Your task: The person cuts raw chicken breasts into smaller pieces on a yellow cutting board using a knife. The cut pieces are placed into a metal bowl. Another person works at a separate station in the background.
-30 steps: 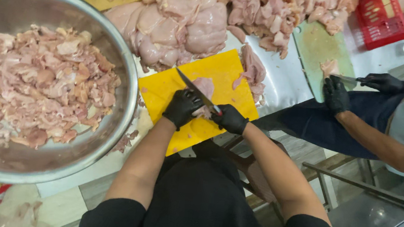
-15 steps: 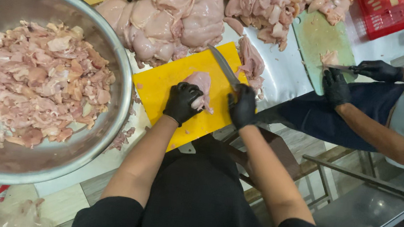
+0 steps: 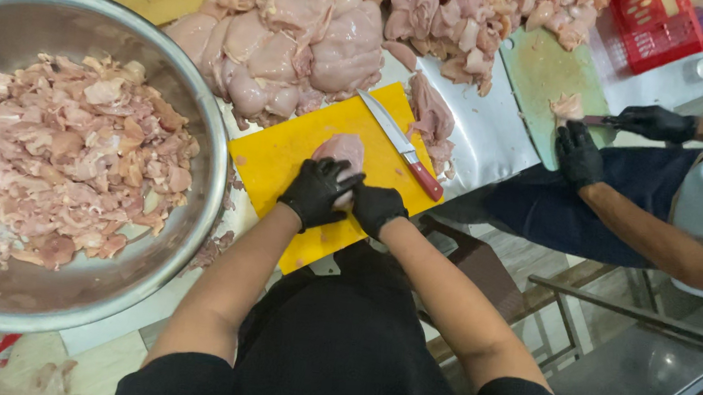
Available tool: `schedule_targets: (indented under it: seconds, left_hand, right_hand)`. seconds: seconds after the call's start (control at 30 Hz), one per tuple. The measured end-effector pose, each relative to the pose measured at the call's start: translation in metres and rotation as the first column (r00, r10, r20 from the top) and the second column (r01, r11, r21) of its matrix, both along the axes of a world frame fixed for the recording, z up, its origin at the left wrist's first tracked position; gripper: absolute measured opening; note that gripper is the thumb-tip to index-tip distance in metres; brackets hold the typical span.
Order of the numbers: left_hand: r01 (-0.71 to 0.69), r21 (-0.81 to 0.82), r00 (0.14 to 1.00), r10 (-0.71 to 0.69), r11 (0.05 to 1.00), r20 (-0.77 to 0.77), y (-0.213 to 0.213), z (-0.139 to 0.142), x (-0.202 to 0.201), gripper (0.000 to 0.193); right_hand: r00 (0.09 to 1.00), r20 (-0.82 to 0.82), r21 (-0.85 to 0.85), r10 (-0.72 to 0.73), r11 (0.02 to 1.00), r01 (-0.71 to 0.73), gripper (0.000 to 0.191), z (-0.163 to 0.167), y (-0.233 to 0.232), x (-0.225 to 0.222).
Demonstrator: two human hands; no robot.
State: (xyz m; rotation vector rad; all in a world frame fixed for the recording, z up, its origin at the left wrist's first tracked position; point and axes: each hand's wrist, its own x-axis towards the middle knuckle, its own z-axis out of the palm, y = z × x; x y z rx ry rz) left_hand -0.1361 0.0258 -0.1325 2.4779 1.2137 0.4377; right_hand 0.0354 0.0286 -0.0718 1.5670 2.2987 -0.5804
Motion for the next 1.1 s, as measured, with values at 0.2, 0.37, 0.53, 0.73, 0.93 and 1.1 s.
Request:
schedule_targets:
  seconds: [0.2, 0.37, 0.53, 0.73, 0.93, 1.1]
  left_hand:
    - [0.379, 0.17, 0.925, -0.38, 0.91, -0.024, 0.04, -0.004, 0.005, 0.049]
    - [0.372, 0.088, 0.923, -0.378, 0.924, 0.07, 0.05, -0.01, 0.026, 0.032]
    - [0.257, 0.066, 0.965, -0.259, 0.964, 0.034, 0.044, -0.018, 0.036, 0.037]
    - [0.171, -0.041, 0.983, -0.173, 0.984, -0.063, 0.043, -0.017, 0.044, 0.048]
    - [-0.121, -0.01, 0.972, 0.116, 0.993, -0.205, 0.037, -0.004, 0.076, 0.053]
    - [-0.236, -0.088, 0.948, 0.209, 0.968, -0.239, 0.027, 0.005, 0.098, 0.038]
  right_hand:
    - [0.923, -0.384, -0.103, -0.012, 0.994, -0.03, 0.023, -0.003, -0.002, 0.024]
    - [0.846, -0.521, 0.028, 0.116, 0.992, -0.119, 0.016, -0.013, 0.004, 0.042]
    - [0.813, -0.542, 0.051, 0.213, 0.974, -0.221, 0.02, -0.017, 0.004, 0.057]
    - [0.874, -0.401, -0.045, 0.275, 0.947, -0.319, 0.022, -0.02, 0.012, 0.064]
    - [0.807, -0.472, 0.046, 0.356, 0.924, -0.38, 0.014, -0.033, 0.028, 0.084]
    - [0.858, -0.428, -0.016, 0.283, 0.947, -0.32, 0.015, -0.033, 0.029, 0.102]
